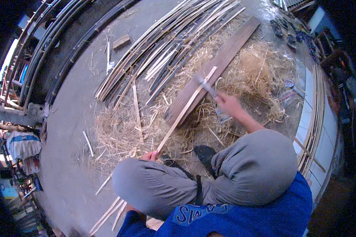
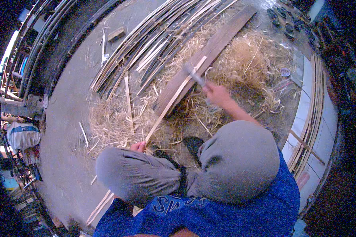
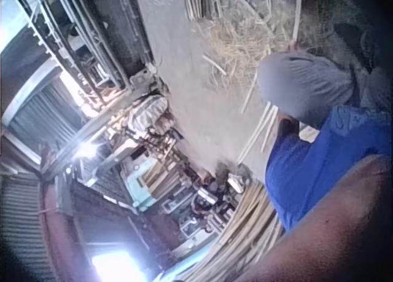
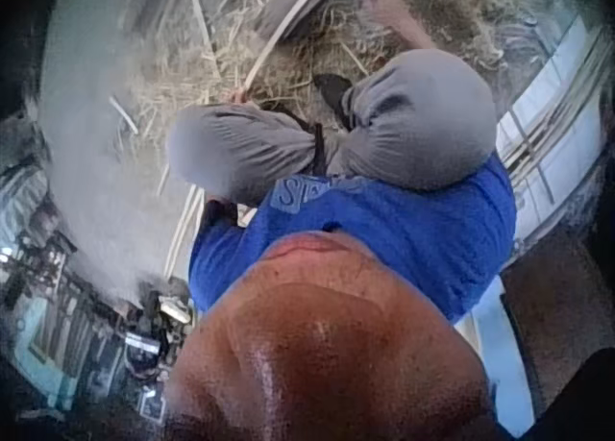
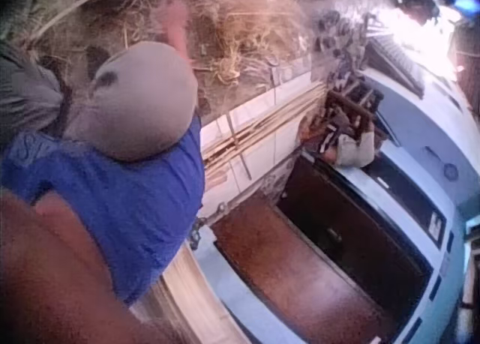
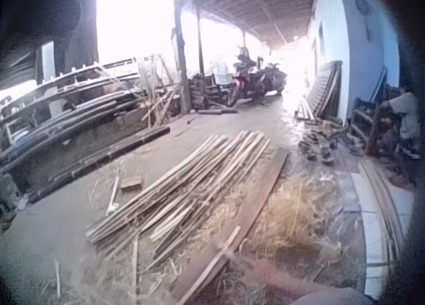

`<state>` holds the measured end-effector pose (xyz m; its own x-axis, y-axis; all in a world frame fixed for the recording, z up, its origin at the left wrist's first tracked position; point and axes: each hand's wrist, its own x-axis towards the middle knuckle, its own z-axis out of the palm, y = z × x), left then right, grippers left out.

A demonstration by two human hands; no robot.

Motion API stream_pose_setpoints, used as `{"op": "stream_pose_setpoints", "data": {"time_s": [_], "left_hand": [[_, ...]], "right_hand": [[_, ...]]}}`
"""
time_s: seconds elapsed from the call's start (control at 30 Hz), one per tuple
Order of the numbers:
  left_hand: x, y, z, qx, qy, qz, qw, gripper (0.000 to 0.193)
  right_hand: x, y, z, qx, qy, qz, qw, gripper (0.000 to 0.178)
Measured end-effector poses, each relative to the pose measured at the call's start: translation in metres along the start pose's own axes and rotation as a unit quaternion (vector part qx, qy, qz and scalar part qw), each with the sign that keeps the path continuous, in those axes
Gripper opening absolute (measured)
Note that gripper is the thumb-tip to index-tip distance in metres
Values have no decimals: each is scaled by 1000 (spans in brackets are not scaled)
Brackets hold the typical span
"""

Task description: The person sits on the floor and uses a knife to split long bamboo strips into thinner pieces. They repeatedly position the bamboo on a wooden block, split it with the knife, and set the finished strips aside.

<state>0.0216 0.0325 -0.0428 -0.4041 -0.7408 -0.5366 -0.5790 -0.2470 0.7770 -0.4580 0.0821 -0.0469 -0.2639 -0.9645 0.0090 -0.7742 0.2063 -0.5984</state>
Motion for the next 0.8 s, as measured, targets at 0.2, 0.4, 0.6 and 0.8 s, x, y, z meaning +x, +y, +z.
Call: {"op": "stream_pose_setpoints", "data": {"time_s": [0.2, 0.4, 0.6, 0.8], "left_hand": [[-6, -28, -10, 24, 19, 11, 999, 43], [-15, -50, -15, 23, 36, 5, 999, 41], [-30, -57, -18, 14, 47, -23, 999, 40], [-2, -32, -4, 12, 24, 11, 1000, 39]], "right_hand": [[2, 19, -24, -197, 30, 38, 979, 45], [-22, -15, 19, -94, -75, -212, 970, 48], [4, 10, -9, -44, 45, 51, 997, 43], [-17, -19, -1, -99, -55, -93, 989, 41]]}}
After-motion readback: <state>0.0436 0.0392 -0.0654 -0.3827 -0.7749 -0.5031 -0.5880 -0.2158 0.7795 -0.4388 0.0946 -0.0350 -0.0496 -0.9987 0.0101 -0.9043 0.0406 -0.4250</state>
